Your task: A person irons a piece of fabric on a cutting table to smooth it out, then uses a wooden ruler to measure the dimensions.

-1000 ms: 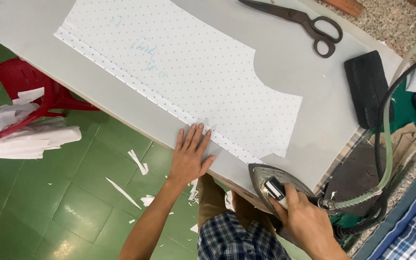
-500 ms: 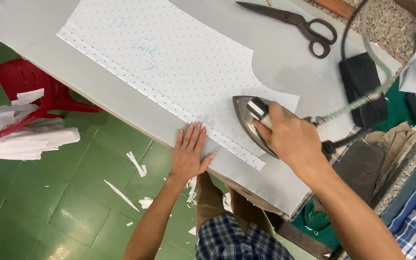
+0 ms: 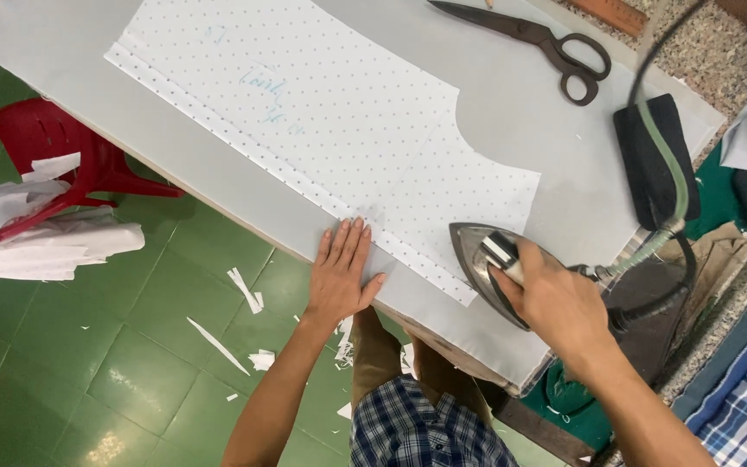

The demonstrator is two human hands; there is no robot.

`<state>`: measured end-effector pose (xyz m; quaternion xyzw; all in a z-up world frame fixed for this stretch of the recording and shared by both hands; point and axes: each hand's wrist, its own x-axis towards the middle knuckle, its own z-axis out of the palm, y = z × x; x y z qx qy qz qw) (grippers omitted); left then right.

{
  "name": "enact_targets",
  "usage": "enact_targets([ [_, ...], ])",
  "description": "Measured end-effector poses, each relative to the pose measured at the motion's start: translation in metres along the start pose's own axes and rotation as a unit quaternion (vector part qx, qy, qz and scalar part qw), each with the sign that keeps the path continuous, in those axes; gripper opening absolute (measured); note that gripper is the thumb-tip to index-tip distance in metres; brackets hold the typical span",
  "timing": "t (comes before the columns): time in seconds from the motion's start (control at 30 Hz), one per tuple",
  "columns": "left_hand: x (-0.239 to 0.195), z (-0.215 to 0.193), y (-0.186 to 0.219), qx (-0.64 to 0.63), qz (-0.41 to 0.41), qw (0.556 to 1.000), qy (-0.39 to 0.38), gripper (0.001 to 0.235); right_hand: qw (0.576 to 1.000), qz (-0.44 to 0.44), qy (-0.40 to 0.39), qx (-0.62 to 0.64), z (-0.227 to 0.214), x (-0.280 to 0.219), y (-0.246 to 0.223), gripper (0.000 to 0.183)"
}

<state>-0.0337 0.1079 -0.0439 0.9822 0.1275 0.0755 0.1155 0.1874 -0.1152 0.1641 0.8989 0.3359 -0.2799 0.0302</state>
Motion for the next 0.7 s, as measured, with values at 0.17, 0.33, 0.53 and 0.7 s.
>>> enact_targets([
  [0.17,0.008,-0.015,0.003,0.003,0.022,0.999,0.038,0.076,0.990,0.102,-0.100,-0.003,0.002,-0.018,0.019,0.058],
  [0.33,0.011,-0.025,0.005,0.012,0.036,0.998,0.042,0.072,0.980,0.130,-0.148,-0.031,0.008,-0.033,0.019,0.060],
  [0.53,0.013,-0.027,0.005,0.004,0.037,0.998,0.048,0.070,0.982,-0.105,0.112,-0.107,0.037,-0.033,-0.006,0.054],
  [0.7,0.013,-0.028,0.004,0.009,0.040,0.998,0.044,0.070,0.979,-0.126,0.114,-0.109,0.060,-0.025,-0.022,0.053],
])
